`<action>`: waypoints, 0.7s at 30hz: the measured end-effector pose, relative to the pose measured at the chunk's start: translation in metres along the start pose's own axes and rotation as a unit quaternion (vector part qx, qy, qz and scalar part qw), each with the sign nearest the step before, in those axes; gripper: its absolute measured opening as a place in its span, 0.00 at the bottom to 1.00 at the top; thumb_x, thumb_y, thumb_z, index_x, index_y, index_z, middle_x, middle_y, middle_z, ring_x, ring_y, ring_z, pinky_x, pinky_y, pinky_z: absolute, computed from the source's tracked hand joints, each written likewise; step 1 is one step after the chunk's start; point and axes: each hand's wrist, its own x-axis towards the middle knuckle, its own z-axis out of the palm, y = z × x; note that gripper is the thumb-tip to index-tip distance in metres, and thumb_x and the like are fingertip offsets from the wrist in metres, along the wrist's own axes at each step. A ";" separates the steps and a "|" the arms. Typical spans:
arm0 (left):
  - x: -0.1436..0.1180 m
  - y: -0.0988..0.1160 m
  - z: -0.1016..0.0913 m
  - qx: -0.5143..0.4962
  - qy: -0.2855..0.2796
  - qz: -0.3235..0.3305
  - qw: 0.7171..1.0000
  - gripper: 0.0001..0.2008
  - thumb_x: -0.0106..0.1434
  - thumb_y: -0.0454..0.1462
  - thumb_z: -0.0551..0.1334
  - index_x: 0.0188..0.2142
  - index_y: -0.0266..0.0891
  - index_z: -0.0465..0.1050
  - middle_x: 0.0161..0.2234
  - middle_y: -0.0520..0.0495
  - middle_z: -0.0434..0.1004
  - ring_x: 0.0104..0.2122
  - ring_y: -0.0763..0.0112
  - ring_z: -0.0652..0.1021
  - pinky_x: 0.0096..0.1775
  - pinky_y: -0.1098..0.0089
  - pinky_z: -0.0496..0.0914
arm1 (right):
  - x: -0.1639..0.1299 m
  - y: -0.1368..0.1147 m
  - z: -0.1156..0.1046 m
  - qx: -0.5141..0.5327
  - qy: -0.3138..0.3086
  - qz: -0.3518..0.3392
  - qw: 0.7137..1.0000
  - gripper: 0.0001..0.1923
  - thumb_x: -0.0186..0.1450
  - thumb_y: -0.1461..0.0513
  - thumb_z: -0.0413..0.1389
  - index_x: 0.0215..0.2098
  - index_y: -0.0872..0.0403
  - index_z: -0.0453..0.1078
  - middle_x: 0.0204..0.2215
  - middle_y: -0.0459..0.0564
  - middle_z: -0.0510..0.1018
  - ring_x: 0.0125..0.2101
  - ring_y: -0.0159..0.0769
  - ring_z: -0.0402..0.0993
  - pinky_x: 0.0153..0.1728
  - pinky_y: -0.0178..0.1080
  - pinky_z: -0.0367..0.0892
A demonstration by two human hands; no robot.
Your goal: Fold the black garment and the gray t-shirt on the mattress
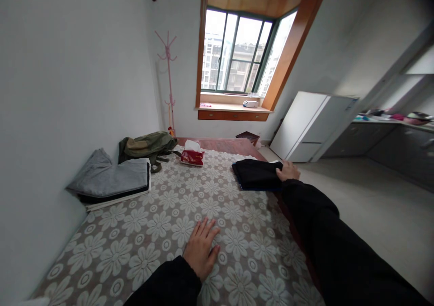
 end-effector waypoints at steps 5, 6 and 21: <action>-0.001 0.000 0.000 -0.009 0.005 0.001 1.000 0.25 0.67 0.36 0.60 0.63 0.46 0.69 0.71 0.49 0.60 0.72 0.53 0.56 0.71 0.43 0.52 | -0.040 -0.064 0.049 -0.115 -0.105 -0.211 0.965 0.35 0.72 0.46 0.48 0.73 0.49 0.56 0.73 0.54 0.58 0.71 0.51 0.51 0.70 0.54 0.51; -0.001 0.001 0.000 -0.011 0.003 0.000 1.000 0.25 0.66 0.36 0.61 0.63 0.46 0.69 0.71 0.49 0.60 0.72 0.53 0.56 0.71 0.44 0.52 | -0.051 -0.075 0.062 -0.147 -0.132 -0.220 0.955 0.37 0.72 0.44 0.45 0.74 0.49 0.52 0.74 0.54 0.54 0.72 0.52 0.48 0.70 0.57 0.48; -0.002 -0.011 0.014 -0.061 0.029 0.012 0.998 0.25 0.70 0.47 0.60 0.64 0.46 0.68 0.71 0.47 0.59 0.72 0.52 0.54 0.72 0.46 0.46 | -0.104 -0.197 0.070 -0.087 -0.226 -0.230 0.943 0.25 0.67 0.56 0.59 0.59 0.56 0.73 0.64 0.66 0.71 0.65 0.61 0.62 0.67 0.61 0.50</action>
